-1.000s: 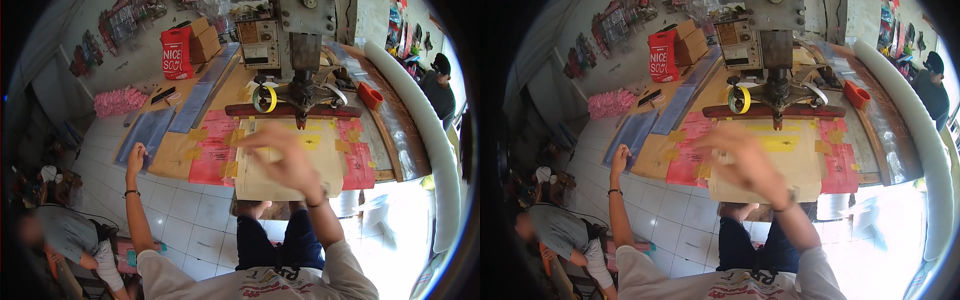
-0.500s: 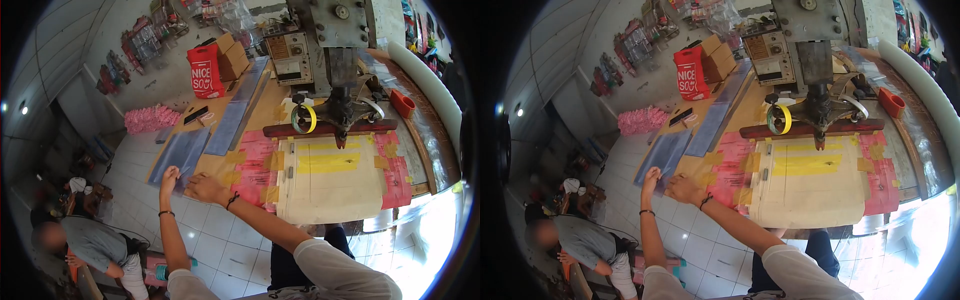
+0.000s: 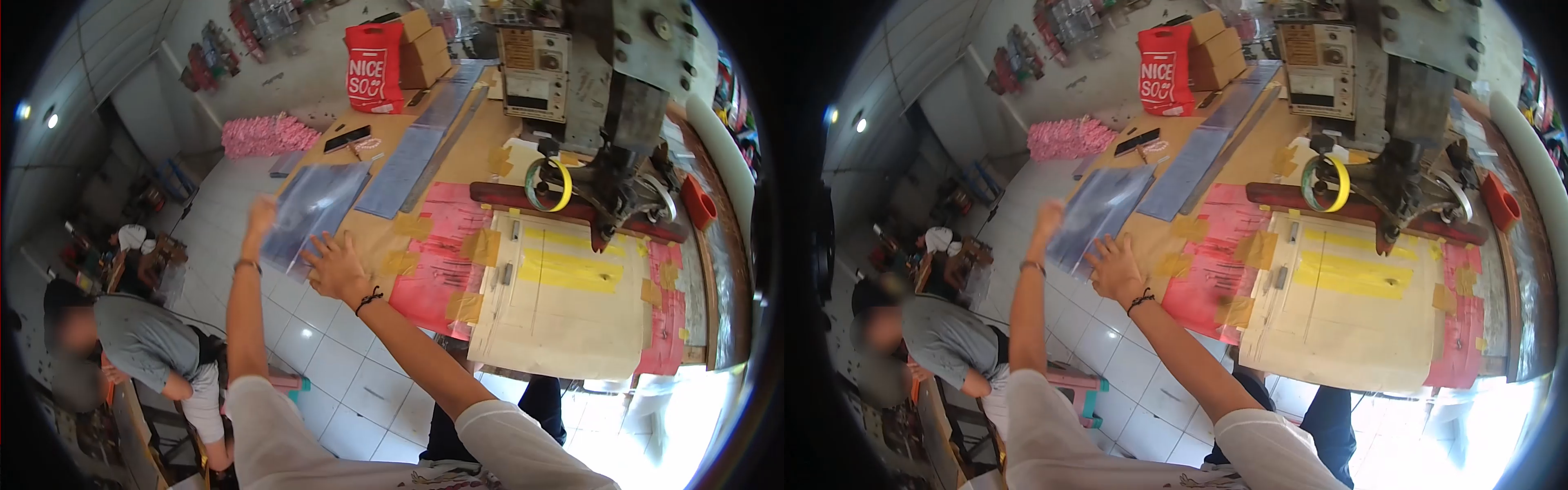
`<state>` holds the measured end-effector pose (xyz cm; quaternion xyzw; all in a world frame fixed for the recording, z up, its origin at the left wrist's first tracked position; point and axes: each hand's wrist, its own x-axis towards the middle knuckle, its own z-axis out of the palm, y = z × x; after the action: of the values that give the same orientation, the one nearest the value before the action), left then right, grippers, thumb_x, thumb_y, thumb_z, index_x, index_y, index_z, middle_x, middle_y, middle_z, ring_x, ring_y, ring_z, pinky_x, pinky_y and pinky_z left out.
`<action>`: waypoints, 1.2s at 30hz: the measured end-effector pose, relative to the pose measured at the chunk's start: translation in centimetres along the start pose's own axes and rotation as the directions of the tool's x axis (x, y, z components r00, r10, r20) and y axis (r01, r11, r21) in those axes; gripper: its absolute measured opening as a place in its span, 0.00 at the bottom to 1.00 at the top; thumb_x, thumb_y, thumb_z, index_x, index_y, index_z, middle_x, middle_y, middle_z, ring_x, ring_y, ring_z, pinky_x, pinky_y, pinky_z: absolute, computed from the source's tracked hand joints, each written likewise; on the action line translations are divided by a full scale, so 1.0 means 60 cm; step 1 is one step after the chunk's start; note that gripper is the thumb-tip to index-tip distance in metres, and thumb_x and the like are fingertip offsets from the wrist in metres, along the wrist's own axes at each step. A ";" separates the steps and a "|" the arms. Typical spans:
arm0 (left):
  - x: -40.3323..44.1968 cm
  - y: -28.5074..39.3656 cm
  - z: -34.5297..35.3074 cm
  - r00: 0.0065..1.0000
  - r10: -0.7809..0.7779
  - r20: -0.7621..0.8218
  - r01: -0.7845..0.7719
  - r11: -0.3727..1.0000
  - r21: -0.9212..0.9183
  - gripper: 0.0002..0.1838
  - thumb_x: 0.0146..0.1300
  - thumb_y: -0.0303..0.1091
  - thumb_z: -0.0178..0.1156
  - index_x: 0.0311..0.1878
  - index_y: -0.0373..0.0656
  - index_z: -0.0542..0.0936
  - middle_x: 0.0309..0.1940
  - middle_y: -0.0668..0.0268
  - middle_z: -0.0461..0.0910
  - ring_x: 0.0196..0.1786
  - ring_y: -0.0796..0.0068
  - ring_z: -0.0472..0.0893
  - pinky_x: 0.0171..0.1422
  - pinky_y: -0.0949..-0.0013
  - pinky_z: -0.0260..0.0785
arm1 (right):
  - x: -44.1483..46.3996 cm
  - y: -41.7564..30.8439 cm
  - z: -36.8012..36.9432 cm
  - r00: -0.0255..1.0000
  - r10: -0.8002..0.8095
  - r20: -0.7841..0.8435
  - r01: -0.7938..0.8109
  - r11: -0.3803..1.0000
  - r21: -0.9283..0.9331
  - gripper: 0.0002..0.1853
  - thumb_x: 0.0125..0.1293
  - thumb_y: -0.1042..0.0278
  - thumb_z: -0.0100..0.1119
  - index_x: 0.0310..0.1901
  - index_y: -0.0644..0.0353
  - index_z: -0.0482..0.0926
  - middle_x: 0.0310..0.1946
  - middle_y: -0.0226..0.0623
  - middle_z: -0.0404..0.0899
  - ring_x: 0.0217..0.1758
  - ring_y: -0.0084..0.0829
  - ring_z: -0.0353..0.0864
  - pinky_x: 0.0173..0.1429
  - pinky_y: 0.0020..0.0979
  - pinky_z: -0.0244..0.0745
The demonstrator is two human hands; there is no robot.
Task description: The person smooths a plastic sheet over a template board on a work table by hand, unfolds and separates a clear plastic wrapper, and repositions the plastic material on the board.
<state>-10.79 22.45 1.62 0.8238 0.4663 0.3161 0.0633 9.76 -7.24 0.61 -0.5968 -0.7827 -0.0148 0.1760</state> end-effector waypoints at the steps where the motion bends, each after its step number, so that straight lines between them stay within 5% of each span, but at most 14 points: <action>1: 0.063 -0.042 -0.051 0.931 0.163 -0.325 -0.099 0.974 0.204 0.11 0.64 0.36 0.51 0.32 0.39 0.78 0.31 0.52 0.80 0.36 0.47 0.79 0.42 0.51 0.71 | -0.001 0.000 -0.001 1.000 0.005 0.014 -0.005 1.000 0.015 0.34 0.65 0.44 0.53 0.72 0.40 0.63 0.76 0.36 0.54 0.80 0.39 0.48 0.74 0.64 0.40; 4: 0.106 0.108 -0.252 0.639 -0.096 -0.763 0.256 0.962 0.093 0.14 0.67 0.39 0.48 0.45 0.41 0.78 0.43 0.49 0.82 0.50 0.47 0.81 0.56 0.51 0.71 | -0.001 -0.001 0.004 1.000 0.023 -0.005 -0.023 0.999 0.023 0.33 0.65 0.43 0.53 0.72 0.38 0.63 0.76 0.34 0.54 0.80 0.38 0.48 0.75 0.64 0.39; 6: 0.152 0.128 -0.368 0.295 -0.268 -0.917 0.315 0.933 -0.172 0.13 0.67 0.41 0.49 0.46 0.43 0.76 0.45 0.52 0.83 0.52 0.45 0.80 0.57 0.49 0.70 | -0.001 -0.001 0.003 1.000 0.027 0.002 -0.027 0.999 0.020 0.33 0.64 0.43 0.53 0.71 0.38 0.63 0.76 0.34 0.55 0.80 0.38 0.48 0.75 0.64 0.38; 12: 0.090 0.229 -0.613 0.374 -0.006 -0.927 -0.273 0.955 -0.116 0.09 0.73 0.33 0.47 0.49 0.39 0.70 0.37 0.57 0.83 0.37 0.66 0.86 0.45 0.68 0.75 | 0.002 -0.001 0.018 0.999 0.027 -0.043 -0.025 0.999 0.031 0.33 0.64 0.43 0.54 0.70 0.39 0.65 0.75 0.35 0.56 0.79 0.37 0.51 0.74 0.64 0.40; 15: -0.016 0.285 -0.648 0.444 0.079 -0.893 -0.389 0.914 -0.113 0.11 0.76 0.34 0.45 0.53 0.37 0.66 0.43 0.56 0.82 0.43 0.61 0.86 0.45 0.69 0.75 | 0.004 0.003 0.021 0.998 0.014 -0.060 -0.010 0.998 0.055 0.32 0.64 0.43 0.54 0.69 0.41 0.66 0.75 0.36 0.56 0.79 0.37 0.51 0.74 0.65 0.40; 19: -0.228 0.423 -0.535 0.566 0.147 -0.811 -0.357 0.931 -0.080 0.14 0.78 0.37 0.45 0.54 0.35 0.65 0.47 0.53 0.80 0.51 0.61 0.83 0.51 0.70 0.73 | -0.001 0.003 0.010 0.969 -0.060 -0.240 0.090 0.989 0.117 0.27 0.66 0.49 0.54 0.66 0.46 0.71 0.73 0.40 0.61 0.77 0.37 0.55 0.75 0.58 0.46; 22: -0.375 0.462 -0.389 0.639 0.068 -0.766 -0.272 0.952 -0.143 0.13 0.78 0.35 0.44 0.50 0.32 0.67 0.49 0.48 0.80 0.52 0.61 0.81 0.59 0.63 0.73 | 0.002 0.009 0.005 0.898 -0.250 -0.362 0.300 0.950 0.088 0.22 0.70 0.54 0.50 0.60 0.55 0.75 0.67 0.43 0.70 0.69 0.42 0.68 0.70 0.50 0.61; 23: -0.411 0.480 -0.328 0.640 0.072 -0.765 -0.311 0.935 -0.172 0.13 0.78 0.35 0.42 0.48 0.31 0.68 0.50 0.47 0.80 0.50 0.63 0.82 0.57 0.64 0.74 | -0.022 0.001 0.004 0.932 -0.129 -0.338 0.256 0.895 0.364 0.22 0.71 0.52 0.48 0.59 0.56 0.76 0.65 0.43 0.72 0.65 0.42 0.72 0.66 0.47 0.65; 24: -0.452 0.503 -0.275 0.661 0.086 -0.745 -0.291 0.945 -0.149 0.12 0.78 0.33 0.43 0.47 0.32 0.69 0.50 0.47 0.81 0.50 0.61 0.82 0.58 0.61 0.73 | -0.059 -0.012 -0.029 0.958 -0.008 -0.286 0.189 0.767 0.613 0.23 0.73 0.51 0.46 0.59 0.58 0.77 0.62 0.44 0.74 0.61 0.42 0.75 0.63 0.44 0.69; 26: -0.542 0.577 -0.197 0.842 0.037 -0.538 0.032 0.992 0.118 0.08 0.75 0.29 0.46 0.44 0.36 0.73 0.50 0.49 0.82 0.57 0.52 0.80 0.63 0.56 0.69 | -0.142 -0.018 -0.091 0.989 0.114 -0.096 0.054 0.321 0.946 0.29 0.75 0.43 0.39 0.62 0.60 0.73 0.61 0.45 0.75 0.55 0.41 0.80 0.58 0.42 0.74; 29: -0.633 0.646 -0.055 0.866 0.247 -0.434 -0.409 0.849 -0.333 0.04 0.70 0.26 0.53 0.42 0.38 0.76 0.52 0.50 0.82 0.58 0.47 0.79 0.64 0.50 0.68 | -0.328 0.024 -0.140 0.991 0.011 0.131 -0.120 -0.333 0.935 0.44 0.71 0.27 0.29 0.72 0.59 0.61 0.63 0.47 0.73 0.56 0.39 0.80 0.55 0.43 0.77; 33: -0.726 0.764 0.014 0.787 0.604 -0.125 -0.540 0.576 -0.614 0.08 0.61 0.28 0.63 0.42 0.41 0.77 0.57 0.49 0.78 0.62 0.47 0.76 0.68 0.42 0.65 | -0.536 0.097 -0.211 0.967 0.120 0.224 -0.221 -0.038 0.975 0.42 0.69 0.41 0.54 0.75 0.58 0.51 0.62 0.53 0.71 0.53 0.39 0.82 0.51 0.36 0.81; 34: -0.743 0.788 0.027 0.745 0.663 -0.071 -0.526 0.519 -0.674 0.10 0.60 0.29 0.64 0.43 0.41 0.77 0.59 0.49 0.77 0.64 0.48 0.75 0.69 0.42 0.64 | -0.574 0.107 -0.209 0.936 0.185 0.299 -0.304 0.002 0.953 0.38 0.68 0.62 0.62 0.73 0.62 0.52 0.58 0.53 0.76 0.50 0.36 0.83 0.50 0.32 0.81; 36: -0.768 0.822 0.036 0.693 0.720 -0.029 -0.501 0.453 -0.737 0.10 0.58 0.25 0.64 0.42 0.41 0.77 0.59 0.50 0.77 0.65 0.46 0.74 0.70 0.42 0.63 | -0.652 0.119 -0.204 0.912 0.303 0.278 -0.329 0.132 0.935 0.28 0.71 0.77 0.54 0.70 0.62 0.60 0.47 0.47 0.82 0.41 0.30 0.85 0.41 0.29 0.83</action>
<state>9.54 -41.87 -1.70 0.8837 -0.0357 0.3438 0.3157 28.46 -44.40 -0.75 -0.5036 -0.4746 0.5210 0.4997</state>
